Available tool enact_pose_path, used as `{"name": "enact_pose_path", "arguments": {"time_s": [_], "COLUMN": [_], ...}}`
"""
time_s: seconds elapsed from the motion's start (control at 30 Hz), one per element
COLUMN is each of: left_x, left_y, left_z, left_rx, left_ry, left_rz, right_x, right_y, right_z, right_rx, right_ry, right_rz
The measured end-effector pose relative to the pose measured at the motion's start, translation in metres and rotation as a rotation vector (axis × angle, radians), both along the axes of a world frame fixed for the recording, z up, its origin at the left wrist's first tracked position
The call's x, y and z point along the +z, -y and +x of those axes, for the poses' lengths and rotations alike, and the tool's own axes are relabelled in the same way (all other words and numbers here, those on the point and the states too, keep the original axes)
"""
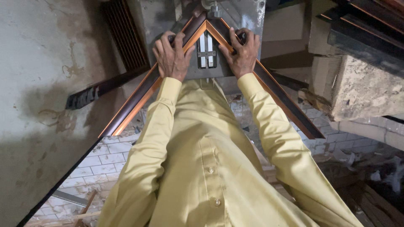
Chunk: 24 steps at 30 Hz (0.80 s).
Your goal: The person repeatedly picks up two long wooden strips, aligns them at right angles on a metal jig, and presses them together to form a corner joint. The person then places the assembled frame onto a nearby stack and repeats the process with new strips.
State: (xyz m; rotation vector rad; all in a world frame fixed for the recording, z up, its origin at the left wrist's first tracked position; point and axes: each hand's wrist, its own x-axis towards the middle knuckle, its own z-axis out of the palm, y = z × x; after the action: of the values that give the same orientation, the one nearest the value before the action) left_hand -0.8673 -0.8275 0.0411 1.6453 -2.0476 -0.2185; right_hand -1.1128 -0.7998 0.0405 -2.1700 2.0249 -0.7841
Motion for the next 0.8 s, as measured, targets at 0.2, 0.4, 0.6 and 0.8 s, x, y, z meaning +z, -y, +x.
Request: {"name": "enact_pose_path", "arguments": {"time_s": [0.2,0.4,0.6,0.8], "left_x": [-0.013,-0.016,-0.010,0.001], "left_y": [0.006,0.028,0.063,0.050], "left_z": [-0.002,-0.006,-0.008,0.002], "left_rx": [-0.008,0.002,-0.011,-0.032], "left_ry": [-0.028,0.010,0.002,-0.002], "left_rz": [-0.011,-0.016,-0.016,0.063], "right_x": [-0.007,-0.016,-0.018,-0.018], "right_y": [0.005,0.024,0.064,0.053], "right_z": [-0.005,-0.009,-0.013,-0.010], "right_rx": [-0.013,-0.025,-0.051,-0.059], "right_ry": [-0.009,0.016,-0.113,-0.066], "right_rz": [-0.016,-0.001,-0.059,0.017]}}
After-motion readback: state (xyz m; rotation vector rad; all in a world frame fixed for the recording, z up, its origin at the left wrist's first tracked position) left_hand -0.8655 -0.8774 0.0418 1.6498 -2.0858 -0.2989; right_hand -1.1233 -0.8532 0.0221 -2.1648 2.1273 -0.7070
